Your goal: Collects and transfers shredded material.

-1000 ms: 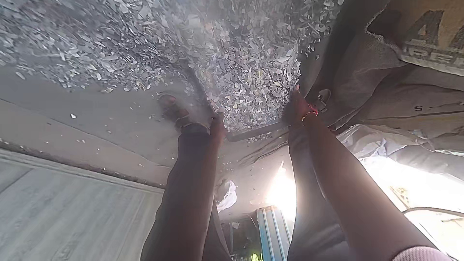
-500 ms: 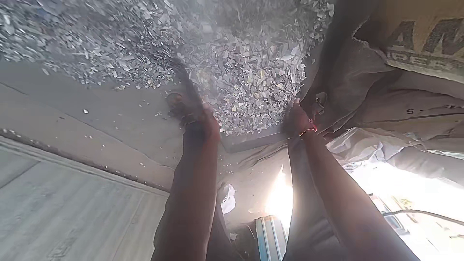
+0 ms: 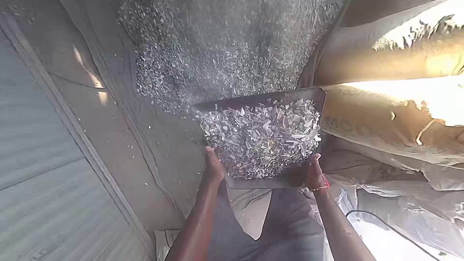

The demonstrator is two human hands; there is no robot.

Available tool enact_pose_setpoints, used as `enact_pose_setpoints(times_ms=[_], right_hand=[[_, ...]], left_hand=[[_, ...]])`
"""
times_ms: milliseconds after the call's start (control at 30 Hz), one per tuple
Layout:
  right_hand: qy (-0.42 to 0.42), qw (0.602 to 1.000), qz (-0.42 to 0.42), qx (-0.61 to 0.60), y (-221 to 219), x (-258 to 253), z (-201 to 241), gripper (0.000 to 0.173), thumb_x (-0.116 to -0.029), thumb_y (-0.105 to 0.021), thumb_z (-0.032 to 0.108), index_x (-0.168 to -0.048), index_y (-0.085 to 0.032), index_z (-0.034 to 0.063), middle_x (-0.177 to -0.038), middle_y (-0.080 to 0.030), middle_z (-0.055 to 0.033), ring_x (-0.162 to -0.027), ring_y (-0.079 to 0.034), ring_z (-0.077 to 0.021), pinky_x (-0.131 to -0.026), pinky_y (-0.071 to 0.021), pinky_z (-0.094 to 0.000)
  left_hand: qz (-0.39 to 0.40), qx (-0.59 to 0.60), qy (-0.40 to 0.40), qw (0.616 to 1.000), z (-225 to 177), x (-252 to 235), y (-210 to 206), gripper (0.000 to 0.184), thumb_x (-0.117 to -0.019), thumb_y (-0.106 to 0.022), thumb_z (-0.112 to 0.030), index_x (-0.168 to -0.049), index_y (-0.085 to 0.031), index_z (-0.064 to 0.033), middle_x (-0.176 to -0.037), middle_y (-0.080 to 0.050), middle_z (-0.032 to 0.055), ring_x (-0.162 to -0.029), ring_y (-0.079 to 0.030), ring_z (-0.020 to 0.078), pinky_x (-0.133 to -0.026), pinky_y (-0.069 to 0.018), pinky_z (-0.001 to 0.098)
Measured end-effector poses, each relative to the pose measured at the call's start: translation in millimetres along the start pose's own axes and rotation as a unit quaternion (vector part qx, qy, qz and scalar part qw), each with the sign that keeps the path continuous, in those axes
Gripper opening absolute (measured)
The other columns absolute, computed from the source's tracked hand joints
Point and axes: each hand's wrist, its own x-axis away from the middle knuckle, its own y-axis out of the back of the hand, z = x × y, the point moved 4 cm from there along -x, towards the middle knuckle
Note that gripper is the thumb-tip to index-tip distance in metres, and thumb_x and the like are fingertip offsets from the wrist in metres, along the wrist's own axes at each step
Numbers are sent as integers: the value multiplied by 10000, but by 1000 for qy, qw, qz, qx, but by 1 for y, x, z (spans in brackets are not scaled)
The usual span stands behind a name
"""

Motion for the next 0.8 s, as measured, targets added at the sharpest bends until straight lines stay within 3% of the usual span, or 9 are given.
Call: enact_pose_setpoints(times_ms=[67,133,200,233,300,400,533,700,800], right_hand=[[25,999,12,-19,-14,42,40,1247,-734,-547,929,-1505,-319,-24,-1371,-611,-33,-1233,-597,-54,-1049,-518,-284],[39,999,36,12,-36,97,83,1290,-709,-543,947,-1525,-303,-23,-1359,-624,-24,-1219,-609,-68,-1043,-529,-303],[54,997,34,38,-67,136,119,1124,-836,-479,877,-1524,-310,5,-1294,-637,24,-1141,-621,-18,-991,-538,-254],[57,997,17,45,-83,144,130,934,-936,-373,796,-1478,-356,35,-1180,-657,55,-1027,-640,10,-894,-558,-226],[25,999,-1,31,-105,155,141,673,-1072,-153,590,-1463,-405,104,-1178,-659,39,-1013,-646,-8,-869,-570,-255],[41,997,63,-23,-149,168,148,658,-1080,-140,569,-1452,-443,118,-1212,-667,10,-1061,-657,-57,-900,-581,-315],[74,984,150,-56,-186,210,154,655,-1050,-232,607,-1420,-440,109,-1135,-694,20,-1002,-683,-57,-853,-601,-303],[101,966,231,-54,-192,264,166,586,-1090,-169,523,-1401,-466,126,-1051,-707,48,-905,-695,-37,-780,-610,-272],[103,955,269,-64,-167,285,161,526,-1095,-168,501,-1249,-534,156,-816,-698,58,-684,-678,-42,-608,-599,-266]], left_hand=[[13,23,32,999,-25,9,26,805,-1077,-63,-571,-1617,-160,18,-1696,-151,223,-1582,-164,212,-1282,-169,412],[25,54,75,995,-51,22,57,708,-1106,-74,-502,-1637,-168,-43,-1719,-119,167,-1592,-131,211,-1291,-141,447],[33,75,87,993,-86,37,93,664,-1120,-93,-462,-1649,-149,-65,-1731,-86,148,-1600,-93,214,-1294,-103,467],[35,90,78,992,-107,45,113,653,-1125,-101,-440,-1649,-135,-52,-1730,-71,159,-1602,-75,219,-1293,-85,462],[31,110,50,992,-140,66,151,626,-1139,-133,-373,-1614,-204,28,-1708,-135,213,-1596,-112,234,-1290,-99,426],[3,115,-12,993,-168,59,206,628,-1143,-169,-366,-1487,-433,89,-1632,-329,244,-1555,-257,239,-1261,-204,416],[-47,143,-42,988,-176,91,274,639,-1141,-159,-394,-1486,-448,60,-1620,-361,220,-1522,-318,225,-1234,-264,427],[-124,150,-86,977,-182,208,333,627,-1138,-225,-403,-1480,-466,65,-1601,-391,231,-1521,-324,258,-1237,-246,460],[-125,99,-178,971,-171,285,344,590,-1128,-275,-353,-1442,-492,96,-1529,-465,264,-1465,-407,248,-1220,-294,400]])
